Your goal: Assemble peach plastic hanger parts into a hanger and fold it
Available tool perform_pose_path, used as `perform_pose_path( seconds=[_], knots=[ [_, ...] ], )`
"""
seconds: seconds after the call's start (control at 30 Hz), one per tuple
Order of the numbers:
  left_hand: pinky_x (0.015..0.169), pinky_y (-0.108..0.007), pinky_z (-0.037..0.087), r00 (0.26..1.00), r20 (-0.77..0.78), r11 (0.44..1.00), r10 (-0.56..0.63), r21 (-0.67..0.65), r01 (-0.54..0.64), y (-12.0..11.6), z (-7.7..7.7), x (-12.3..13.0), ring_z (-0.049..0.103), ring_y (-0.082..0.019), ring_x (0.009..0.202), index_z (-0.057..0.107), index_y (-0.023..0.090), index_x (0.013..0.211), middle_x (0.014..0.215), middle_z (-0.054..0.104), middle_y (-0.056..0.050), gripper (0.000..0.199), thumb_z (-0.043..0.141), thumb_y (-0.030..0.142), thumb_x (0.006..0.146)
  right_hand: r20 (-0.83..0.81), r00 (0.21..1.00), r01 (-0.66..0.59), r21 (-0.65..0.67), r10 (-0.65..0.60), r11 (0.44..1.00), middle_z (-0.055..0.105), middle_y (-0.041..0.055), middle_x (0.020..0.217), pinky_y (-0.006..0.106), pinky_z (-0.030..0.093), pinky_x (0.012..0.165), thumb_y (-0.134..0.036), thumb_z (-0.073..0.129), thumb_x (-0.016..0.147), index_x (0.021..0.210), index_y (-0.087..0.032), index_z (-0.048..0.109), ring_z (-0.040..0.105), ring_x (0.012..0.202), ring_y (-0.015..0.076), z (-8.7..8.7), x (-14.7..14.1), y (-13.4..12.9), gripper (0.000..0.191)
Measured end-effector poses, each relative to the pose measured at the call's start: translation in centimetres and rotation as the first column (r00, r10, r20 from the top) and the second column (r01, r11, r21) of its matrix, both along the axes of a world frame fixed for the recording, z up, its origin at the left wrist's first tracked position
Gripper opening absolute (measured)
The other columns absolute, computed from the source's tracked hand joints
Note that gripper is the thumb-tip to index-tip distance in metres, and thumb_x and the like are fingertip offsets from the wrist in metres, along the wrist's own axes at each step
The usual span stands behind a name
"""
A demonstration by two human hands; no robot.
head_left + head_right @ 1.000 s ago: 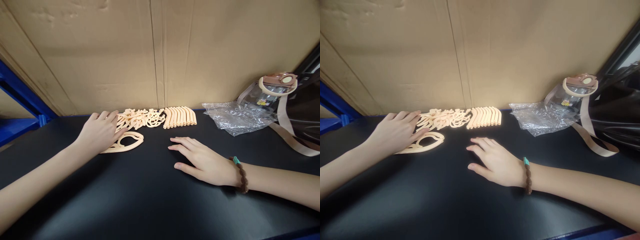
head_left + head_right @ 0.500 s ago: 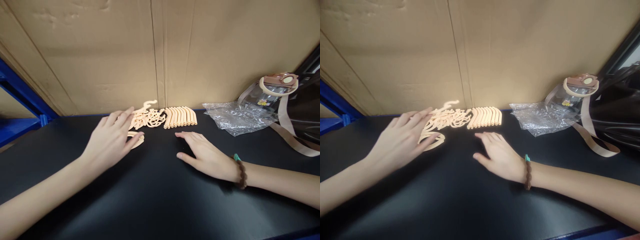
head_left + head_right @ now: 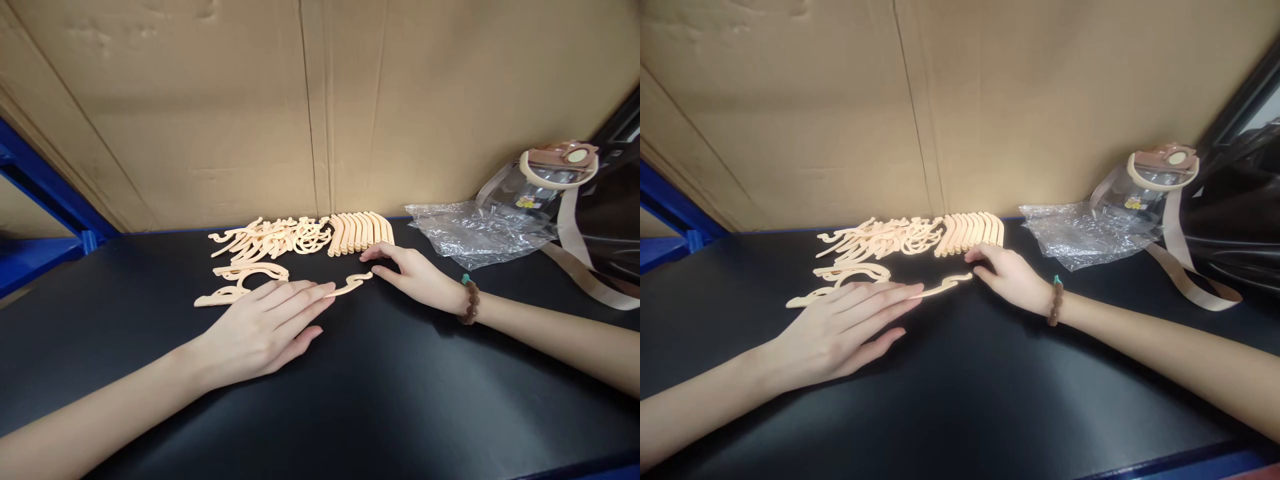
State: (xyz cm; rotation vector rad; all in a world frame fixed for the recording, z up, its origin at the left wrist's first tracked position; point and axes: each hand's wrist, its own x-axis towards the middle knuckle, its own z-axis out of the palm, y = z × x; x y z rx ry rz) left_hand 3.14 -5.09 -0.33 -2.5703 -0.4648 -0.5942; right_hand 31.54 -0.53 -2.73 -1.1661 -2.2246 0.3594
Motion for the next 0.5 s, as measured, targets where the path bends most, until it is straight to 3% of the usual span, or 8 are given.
perform_pose_path(
  seconds=[0.23, 0.5],
  knots=[
    [0.093, -0.031, 0.048, 0.994, -0.039, 0.994, -0.105, 0.020, 0.106, 0.6, -0.5, -0.8, 0.063, -0.018, 0.109, 0.059, 0.014, 0.124, 0.122, 0.069, -0.006, 0.033, 0.044, 0.005, 0.096, 0.149, 0.987, -0.084, 0.122, 0.066, 0.989, 0.066, 0.0068, 0.116, 0.042, 0.048, 0.098, -0.019, 0.047, 0.093, 0.099, -0.021, 0.063, 0.059, 0.112, 0.0222, 0.1, -0.4, -1.0, 0.017],
    [0.082, -0.028, 0.050, 0.995, -0.049, 0.996, -0.089, -0.024, 0.088, 0.6, 0.2, -0.4, 0.064, -0.016, 0.094, 0.062, 0.018, 0.117, 0.107, 0.073, -0.003, 0.030, 0.040, 0.008, 0.099, 0.165, 0.985, -0.075, 0.126, 0.054, 0.989, 0.067, 0.0069, 0.116, 0.040, 0.049, 0.097, -0.018, 0.043, 0.095, 0.097, -0.020, 0.064, 0.060, 0.111, 0.0213, 0.5, -0.7, -1.3, 0.021]
  ],
)
